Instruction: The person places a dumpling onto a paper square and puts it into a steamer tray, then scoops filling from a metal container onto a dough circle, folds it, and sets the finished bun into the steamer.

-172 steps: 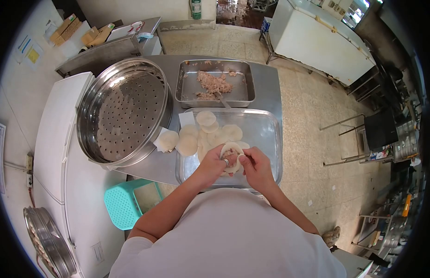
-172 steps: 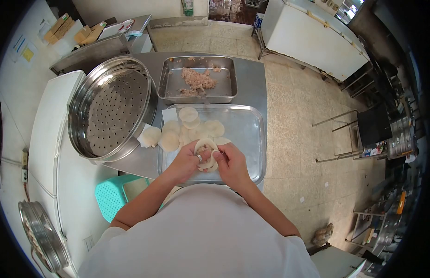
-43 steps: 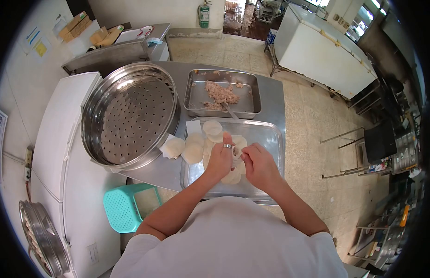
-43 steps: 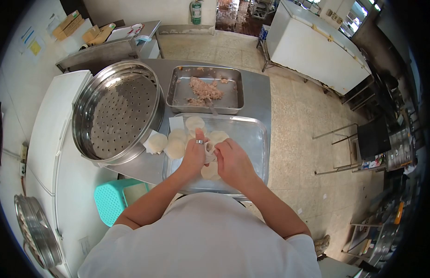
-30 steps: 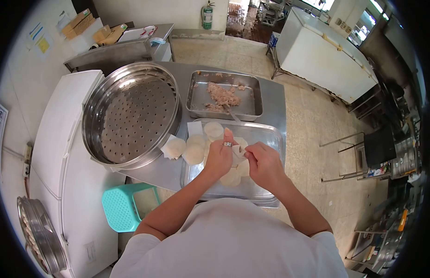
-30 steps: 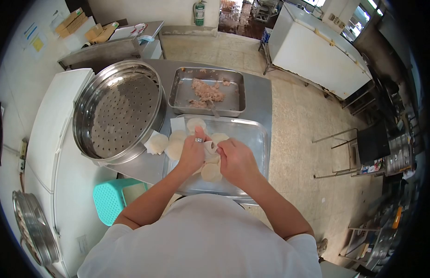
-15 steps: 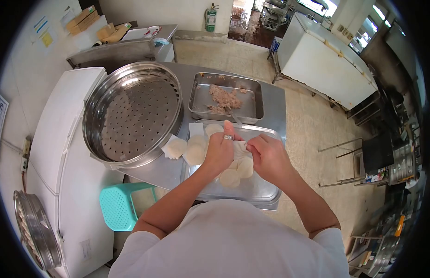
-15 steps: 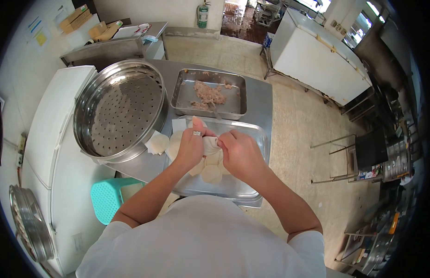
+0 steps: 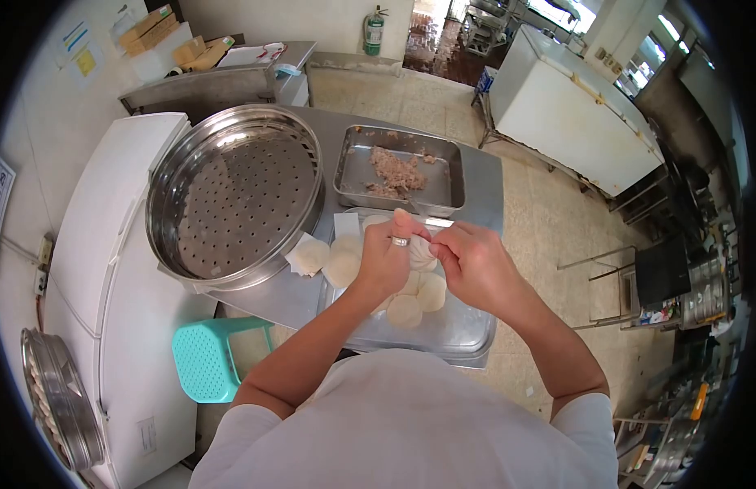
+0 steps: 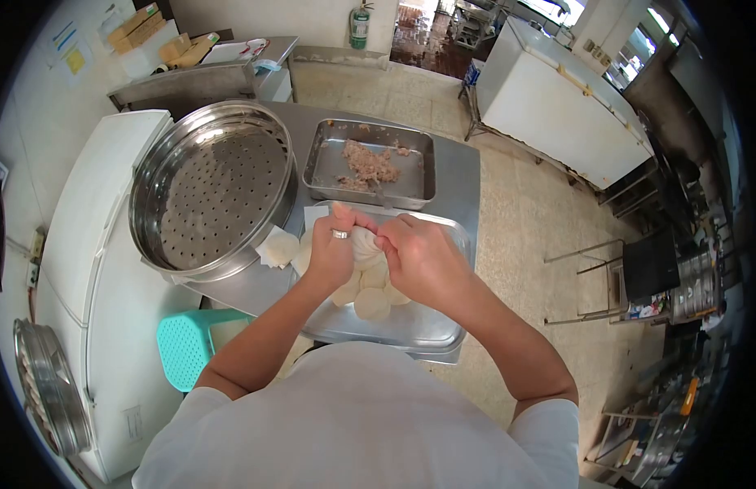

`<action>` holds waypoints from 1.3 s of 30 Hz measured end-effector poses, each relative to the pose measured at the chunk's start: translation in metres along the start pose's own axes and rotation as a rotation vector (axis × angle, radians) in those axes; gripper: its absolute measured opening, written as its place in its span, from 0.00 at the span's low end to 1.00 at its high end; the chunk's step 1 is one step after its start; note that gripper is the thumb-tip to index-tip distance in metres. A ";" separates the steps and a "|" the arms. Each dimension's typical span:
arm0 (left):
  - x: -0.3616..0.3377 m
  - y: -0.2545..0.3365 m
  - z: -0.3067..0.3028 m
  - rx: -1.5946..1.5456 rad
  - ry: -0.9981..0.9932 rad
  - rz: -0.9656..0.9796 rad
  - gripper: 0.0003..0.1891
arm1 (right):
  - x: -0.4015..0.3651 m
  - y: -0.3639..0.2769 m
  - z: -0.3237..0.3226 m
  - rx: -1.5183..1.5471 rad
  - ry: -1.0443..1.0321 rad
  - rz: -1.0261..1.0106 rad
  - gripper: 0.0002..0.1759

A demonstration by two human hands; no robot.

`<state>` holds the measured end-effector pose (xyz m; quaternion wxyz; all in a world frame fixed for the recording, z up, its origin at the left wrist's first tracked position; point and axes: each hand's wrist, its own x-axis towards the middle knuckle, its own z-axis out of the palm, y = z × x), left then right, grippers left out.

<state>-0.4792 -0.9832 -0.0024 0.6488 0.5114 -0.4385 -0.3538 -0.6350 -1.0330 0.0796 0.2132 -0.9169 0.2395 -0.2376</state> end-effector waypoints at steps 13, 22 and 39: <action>0.008 0.021 -0.005 -0.109 -0.060 -0.149 0.52 | 0.004 -0.017 -0.005 -0.040 0.026 -0.155 0.08; 0.011 0.027 -0.018 -0.262 -0.189 -0.530 0.52 | 0.005 -0.027 -0.005 -0.004 -0.004 -0.194 0.11; -0.010 0.007 -0.012 -0.334 -0.075 -0.573 0.47 | 0.000 -0.017 0.005 0.095 -0.089 -0.171 0.11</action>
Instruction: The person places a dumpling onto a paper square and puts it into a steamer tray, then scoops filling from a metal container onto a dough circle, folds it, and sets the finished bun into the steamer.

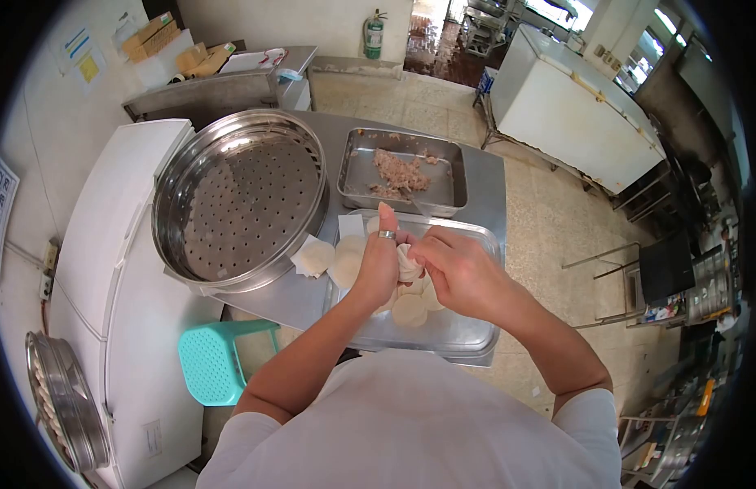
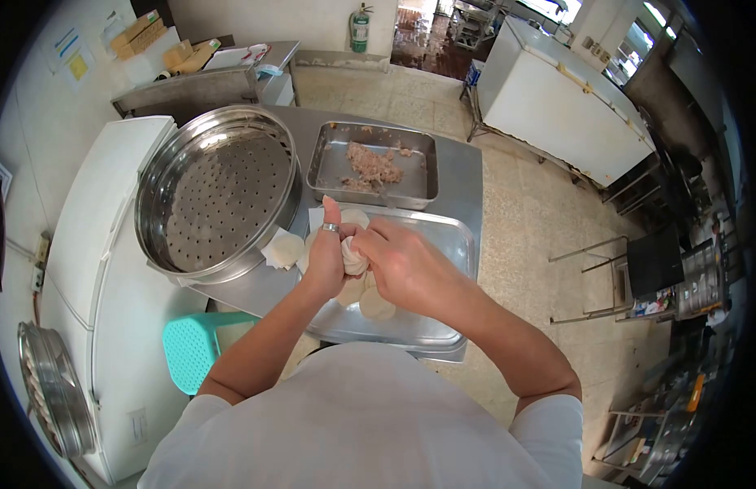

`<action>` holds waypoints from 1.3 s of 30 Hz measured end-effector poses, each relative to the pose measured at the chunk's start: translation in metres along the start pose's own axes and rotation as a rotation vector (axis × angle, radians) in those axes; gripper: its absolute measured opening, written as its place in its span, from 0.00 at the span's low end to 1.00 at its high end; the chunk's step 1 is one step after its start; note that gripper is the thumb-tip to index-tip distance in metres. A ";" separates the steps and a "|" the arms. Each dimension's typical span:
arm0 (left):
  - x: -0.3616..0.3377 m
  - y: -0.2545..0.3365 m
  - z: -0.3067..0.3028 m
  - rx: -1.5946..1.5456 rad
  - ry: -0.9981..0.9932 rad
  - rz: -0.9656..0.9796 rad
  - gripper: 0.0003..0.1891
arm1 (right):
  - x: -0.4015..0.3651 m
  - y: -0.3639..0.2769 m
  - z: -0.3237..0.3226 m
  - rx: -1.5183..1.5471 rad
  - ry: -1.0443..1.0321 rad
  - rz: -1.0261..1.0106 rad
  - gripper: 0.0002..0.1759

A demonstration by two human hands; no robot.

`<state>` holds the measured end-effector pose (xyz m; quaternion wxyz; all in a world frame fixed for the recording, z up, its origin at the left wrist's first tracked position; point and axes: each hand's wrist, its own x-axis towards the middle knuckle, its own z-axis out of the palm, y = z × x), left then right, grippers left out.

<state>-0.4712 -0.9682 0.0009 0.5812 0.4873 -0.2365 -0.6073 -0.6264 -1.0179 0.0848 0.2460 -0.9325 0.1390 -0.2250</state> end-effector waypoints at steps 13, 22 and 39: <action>-0.008 -0.015 -0.005 -0.135 -0.124 -0.088 0.48 | -0.003 0.002 0.007 0.110 0.074 0.075 0.06; -0.012 -0.021 -0.013 -0.242 0.082 -0.159 0.44 | -0.008 0.004 0.037 0.105 0.103 0.117 0.09; -0.023 -0.031 -0.073 -0.182 0.089 0.044 0.41 | 0.024 -0.012 0.107 -0.089 0.092 0.122 0.04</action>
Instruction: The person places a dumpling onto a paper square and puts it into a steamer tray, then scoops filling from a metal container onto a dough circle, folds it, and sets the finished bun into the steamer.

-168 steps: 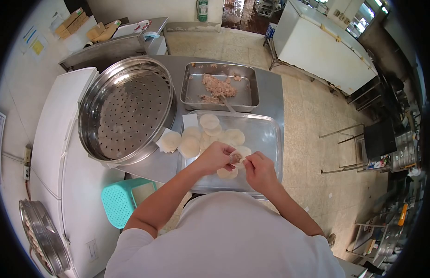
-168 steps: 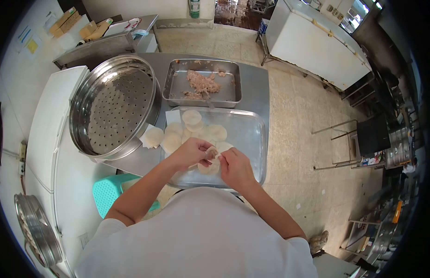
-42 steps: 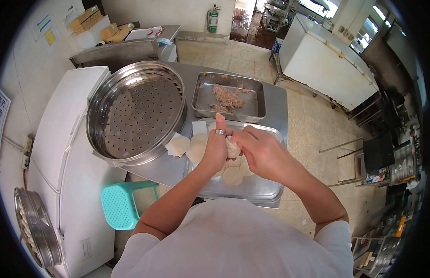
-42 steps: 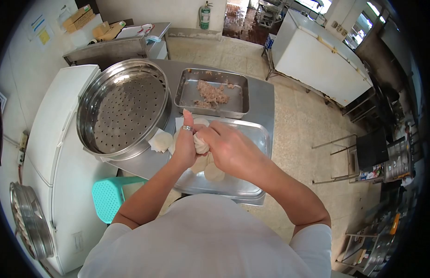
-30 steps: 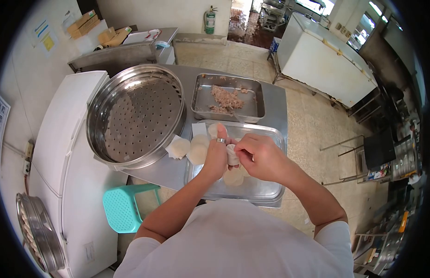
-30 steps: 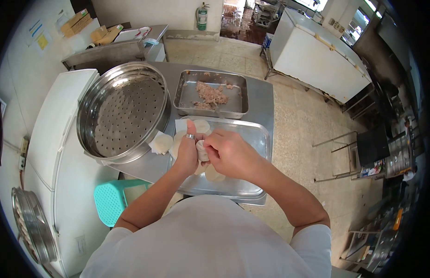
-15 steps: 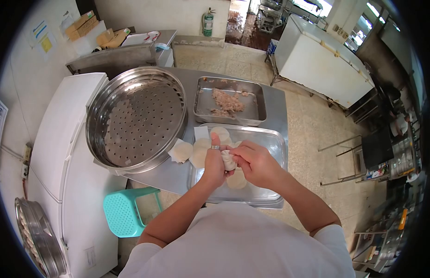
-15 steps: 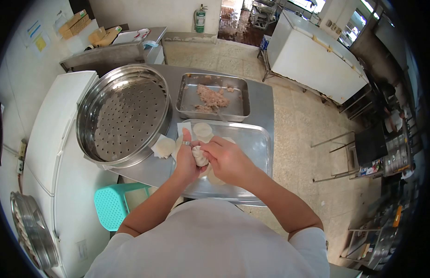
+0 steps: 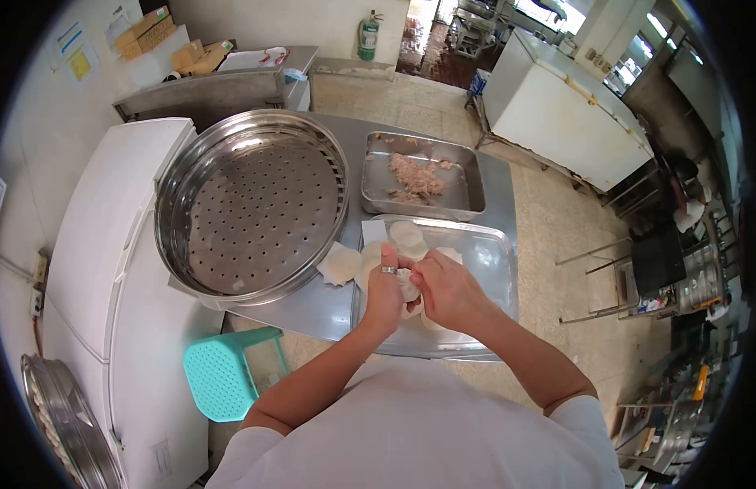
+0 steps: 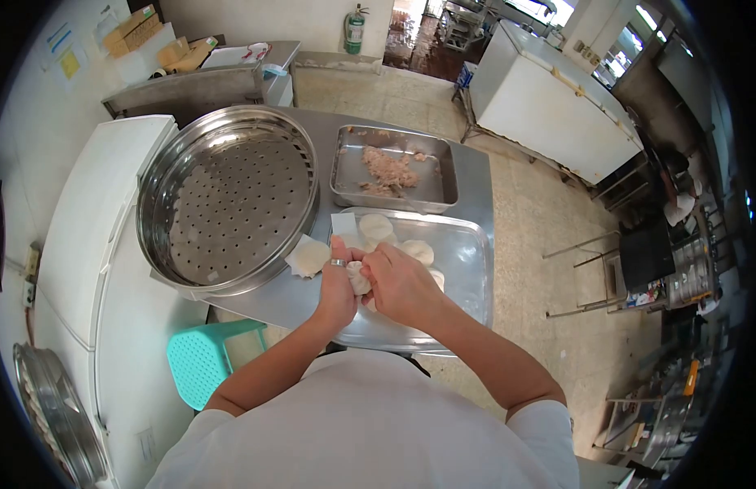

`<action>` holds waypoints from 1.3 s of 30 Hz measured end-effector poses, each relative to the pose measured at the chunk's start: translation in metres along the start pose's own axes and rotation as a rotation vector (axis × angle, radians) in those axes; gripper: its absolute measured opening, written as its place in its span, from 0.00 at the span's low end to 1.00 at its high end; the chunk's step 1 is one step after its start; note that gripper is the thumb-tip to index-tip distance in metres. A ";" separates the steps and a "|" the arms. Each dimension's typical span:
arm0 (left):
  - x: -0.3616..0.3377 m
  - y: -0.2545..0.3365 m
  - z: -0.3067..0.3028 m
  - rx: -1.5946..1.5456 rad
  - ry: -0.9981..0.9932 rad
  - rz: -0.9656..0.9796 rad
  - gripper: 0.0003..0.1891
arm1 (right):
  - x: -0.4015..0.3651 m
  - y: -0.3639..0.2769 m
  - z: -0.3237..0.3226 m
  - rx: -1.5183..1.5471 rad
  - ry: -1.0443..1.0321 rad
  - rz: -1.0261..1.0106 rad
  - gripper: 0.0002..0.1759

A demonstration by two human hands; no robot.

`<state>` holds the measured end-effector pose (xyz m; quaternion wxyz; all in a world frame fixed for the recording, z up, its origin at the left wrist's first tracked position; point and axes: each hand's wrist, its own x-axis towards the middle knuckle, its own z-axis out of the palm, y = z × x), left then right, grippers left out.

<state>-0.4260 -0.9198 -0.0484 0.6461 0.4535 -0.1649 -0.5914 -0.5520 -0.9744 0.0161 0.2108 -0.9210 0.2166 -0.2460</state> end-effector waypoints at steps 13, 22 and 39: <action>-0.009 -0.005 -0.015 -0.019 0.024 -0.090 0.40 | -0.014 -0.020 0.008 0.361 -0.015 0.328 0.04; -0.013 -0.013 0.000 -0.135 -0.038 -0.194 0.40 | -0.037 -0.004 -0.014 0.458 0.021 0.283 0.07; -0.023 -0.038 0.116 -0.276 0.143 -0.460 0.47 | -0.109 0.067 -0.045 0.237 0.201 -0.013 0.30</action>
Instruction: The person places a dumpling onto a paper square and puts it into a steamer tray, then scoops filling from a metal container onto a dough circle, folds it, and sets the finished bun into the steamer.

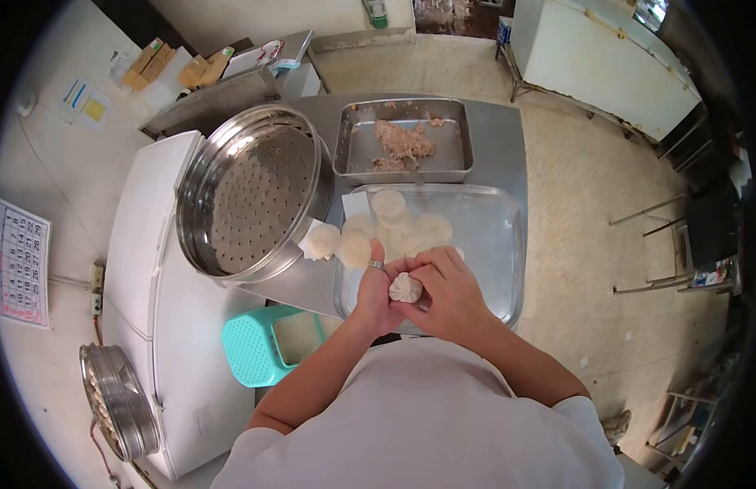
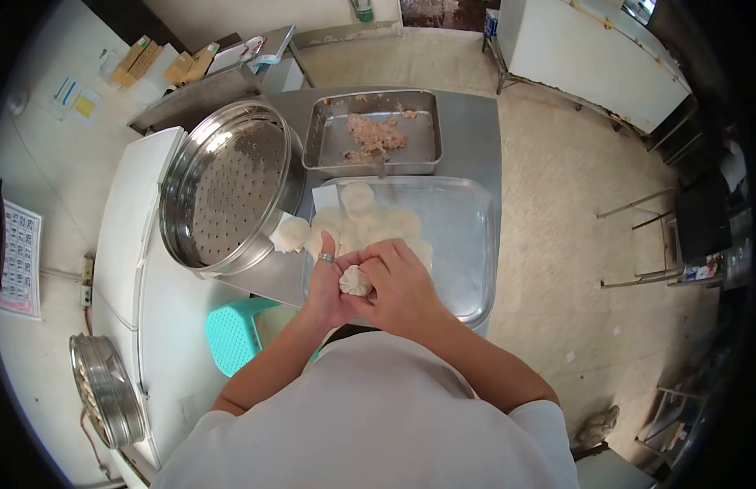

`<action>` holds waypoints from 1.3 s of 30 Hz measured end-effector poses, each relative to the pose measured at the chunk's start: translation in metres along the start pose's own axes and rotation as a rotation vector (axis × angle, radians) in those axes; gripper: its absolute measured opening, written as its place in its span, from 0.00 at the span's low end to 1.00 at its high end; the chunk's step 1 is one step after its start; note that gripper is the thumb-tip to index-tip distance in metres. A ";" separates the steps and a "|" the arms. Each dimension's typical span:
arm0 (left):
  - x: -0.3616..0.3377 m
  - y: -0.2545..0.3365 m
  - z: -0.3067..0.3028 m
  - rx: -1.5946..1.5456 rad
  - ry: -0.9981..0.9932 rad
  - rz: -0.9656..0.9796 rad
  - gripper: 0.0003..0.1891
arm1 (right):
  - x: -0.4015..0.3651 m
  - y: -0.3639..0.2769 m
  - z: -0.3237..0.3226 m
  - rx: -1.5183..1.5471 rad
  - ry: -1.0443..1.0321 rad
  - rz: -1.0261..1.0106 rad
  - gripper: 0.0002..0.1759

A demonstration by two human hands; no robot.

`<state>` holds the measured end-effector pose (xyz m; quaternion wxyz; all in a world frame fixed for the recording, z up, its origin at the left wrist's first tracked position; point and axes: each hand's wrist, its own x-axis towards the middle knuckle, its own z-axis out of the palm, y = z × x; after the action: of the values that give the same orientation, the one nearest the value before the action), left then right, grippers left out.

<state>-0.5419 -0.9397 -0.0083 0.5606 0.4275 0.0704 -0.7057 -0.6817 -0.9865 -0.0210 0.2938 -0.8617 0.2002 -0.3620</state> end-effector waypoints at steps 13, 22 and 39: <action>0.037 -0.004 -0.064 0.049 -0.241 -0.047 0.49 | 0.007 0.001 0.006 -0.002 -0.128 -0.052 0.33; 0.027 0.058 -0.084 0.311 -0.427 -0.086 0.56 | 0.051 -0.014 0.037 0.788 0.114 0.657 0.21; 0.039 0.113 -0.162 0.546 -0.483 -0.051 0.34 | 0.092 -0.026 0.122 1.151 0.289 0.945 0.19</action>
<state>-0.3613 -0.9156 -0.0933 0.4085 0.3805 -0.2442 -0.7929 -0.5268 -0.9745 -0.0265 0.7919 -0.3389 0.3642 -0.3541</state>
